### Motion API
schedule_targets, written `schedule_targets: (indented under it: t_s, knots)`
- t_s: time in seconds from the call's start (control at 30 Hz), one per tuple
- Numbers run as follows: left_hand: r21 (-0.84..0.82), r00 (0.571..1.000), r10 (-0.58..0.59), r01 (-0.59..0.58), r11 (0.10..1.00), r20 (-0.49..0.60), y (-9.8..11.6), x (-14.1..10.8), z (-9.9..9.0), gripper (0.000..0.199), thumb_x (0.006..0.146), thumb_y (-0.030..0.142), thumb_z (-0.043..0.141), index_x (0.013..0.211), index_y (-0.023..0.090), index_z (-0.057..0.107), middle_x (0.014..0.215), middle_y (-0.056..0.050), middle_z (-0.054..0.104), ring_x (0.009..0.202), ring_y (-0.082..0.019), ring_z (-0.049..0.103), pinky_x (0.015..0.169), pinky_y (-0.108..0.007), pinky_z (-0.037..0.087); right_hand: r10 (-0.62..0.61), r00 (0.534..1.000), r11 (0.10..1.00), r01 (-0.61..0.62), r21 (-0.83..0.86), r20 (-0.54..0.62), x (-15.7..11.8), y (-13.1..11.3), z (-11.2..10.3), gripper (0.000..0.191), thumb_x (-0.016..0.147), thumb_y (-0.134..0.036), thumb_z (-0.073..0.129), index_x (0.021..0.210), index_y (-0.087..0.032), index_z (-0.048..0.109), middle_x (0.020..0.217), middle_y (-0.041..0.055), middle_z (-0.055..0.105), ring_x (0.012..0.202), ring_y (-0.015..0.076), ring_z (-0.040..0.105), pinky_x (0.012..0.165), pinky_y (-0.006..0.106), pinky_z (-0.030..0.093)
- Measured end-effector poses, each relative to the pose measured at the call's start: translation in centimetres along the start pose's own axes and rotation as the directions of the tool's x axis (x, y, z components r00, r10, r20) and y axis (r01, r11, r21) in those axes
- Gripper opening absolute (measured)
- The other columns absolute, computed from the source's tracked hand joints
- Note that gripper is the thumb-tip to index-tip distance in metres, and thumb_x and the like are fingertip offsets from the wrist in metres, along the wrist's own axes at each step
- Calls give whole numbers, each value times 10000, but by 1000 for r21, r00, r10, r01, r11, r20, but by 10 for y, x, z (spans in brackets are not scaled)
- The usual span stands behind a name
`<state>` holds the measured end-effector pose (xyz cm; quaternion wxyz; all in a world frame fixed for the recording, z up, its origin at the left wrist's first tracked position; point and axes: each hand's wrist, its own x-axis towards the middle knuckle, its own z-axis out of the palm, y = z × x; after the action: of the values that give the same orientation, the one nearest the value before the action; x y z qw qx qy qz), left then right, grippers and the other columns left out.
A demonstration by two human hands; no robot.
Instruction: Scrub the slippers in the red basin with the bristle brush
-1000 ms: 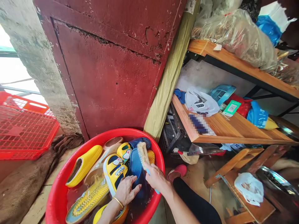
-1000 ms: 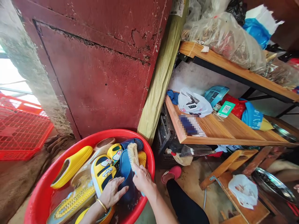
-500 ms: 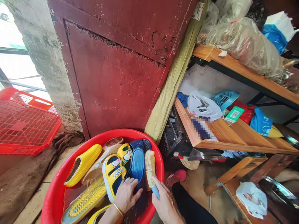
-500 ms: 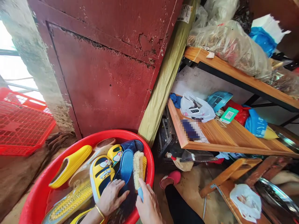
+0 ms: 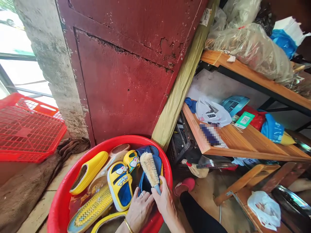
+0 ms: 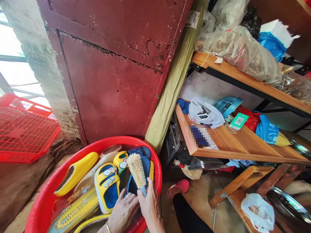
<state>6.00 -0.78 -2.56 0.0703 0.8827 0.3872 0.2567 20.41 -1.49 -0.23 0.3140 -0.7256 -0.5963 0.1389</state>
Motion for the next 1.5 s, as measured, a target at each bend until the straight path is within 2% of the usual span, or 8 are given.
schedule_targets:
  t_s: [0.27, 0.47, 0.67, 0.87, 0.97, 1.1, 1.27, 1.5]
  knots:
    - [-172, 985, 123, -143, 975, -123, -2, -3, -1, 296, 921, 127, 444, 1086, 264, 648, 1101, -65, 719, 1082, -221, 673, 1003, -425, 524, 30, 999, 977, -27, -213, 11, -3, 25, -1, 638, 849, -178, 516, 1478, -172, 413, 1159, 138, 702, 1132, 289, 654, 939, 380, 523]
    - [-410, 941, -196, 69, 909, -275, -22, -1, -1, 332, 957, 278, 501, 1282, 248, 557, 1348, -133, 603, 1217, -221, 619, 989, -355, 546, 242, 970, 969, -241, -54, 13, 4, 26, -9, 682, 806, -154, 466, 1483, -160, 392, 1113, 127, 709, 991, 269, 698, 837, 351, 551]
    - [-578, 923, -381, 280, 767, -59, -51, 9, -7, 805, 816, 558, 667, 1466, 205, 352, 1452, -179, 539, 1325, -327, 538, 1086, -519, 459, 164, 983, 980, -153, 127, -83, 37, 8, -46, 667, 766, -197, 490, 1430, -189, 437, 1115, 82, 696, 983, 240, 670, 860, 357, 555]
    - [-580, 897, -440, 339, 740, -37, -61, 6, -45, 598, 803, 549, 667, 1268, 215, 493, 1180, -112, 707, 1088, -303, 678, 947, -459, 545, 171, 981, 959, -188, 213, 94, 42, -5, -29, 462, 831, -246, 456, 1258, -115, 575, 869, 65, 699, 712, 204, 688, 702, 302, 564]
    - [-526, 914, -403, 319, 788, -49, -72, -2, -62, 446, 837, 470, 621, 1196, 226, 521, 1127, -88, 725, 1030, -273, 698, 905, -411, 562, 184, 966, 955, -219, 200, 181, 22, -2, -19, 519, 902, -294, 415, 1383, -126, 512, 951, 81, 711, 560, 163, 659, 616, 287, 564]
    - [-371, 900, -422, 359, 857, -104, -84, -14, -52, 431, 867, 397, 551, 1253, 219, 480, 1129, -113, 738, 996, -277, 726, 864, -408, 584, 100, 982, 994, -105, 24, 158, -9, 17, -28, 587, 919, -304, 447, 1501, -234, 432, 1142, 84, 707, 846, 212, 722, 761, 310, 579]
    - [-250, 945, -277, 230, 941, -172, -81, -21, -13, 590, 873, 384, 558, 1390, 141, 410, 1326, -225, 649, 1170, -315, 668, 968, -421, 559, 62, 965, 960, 12, -278, 254, -18, 22, -32, 618, 847, -120, 480, 1450, -240, 535, 1316, 144, 651, 1202, 297, 627, 993, 406, 491]
    - [-485, 910, -415, 373, 791, 22, -82, -17, -13, 679, 844, 412, 558, 1441, 108, 453, 1428, -211, 576, 1332, -337, 539, 1113, -505, 430, 150, 902, 907, 37, -419, 405, 21, -8, -17, 486, 840, -67, 484, 1284, -139, 670, 1060, 173, 749, 1079, 288, 694, 951, 367, 499]
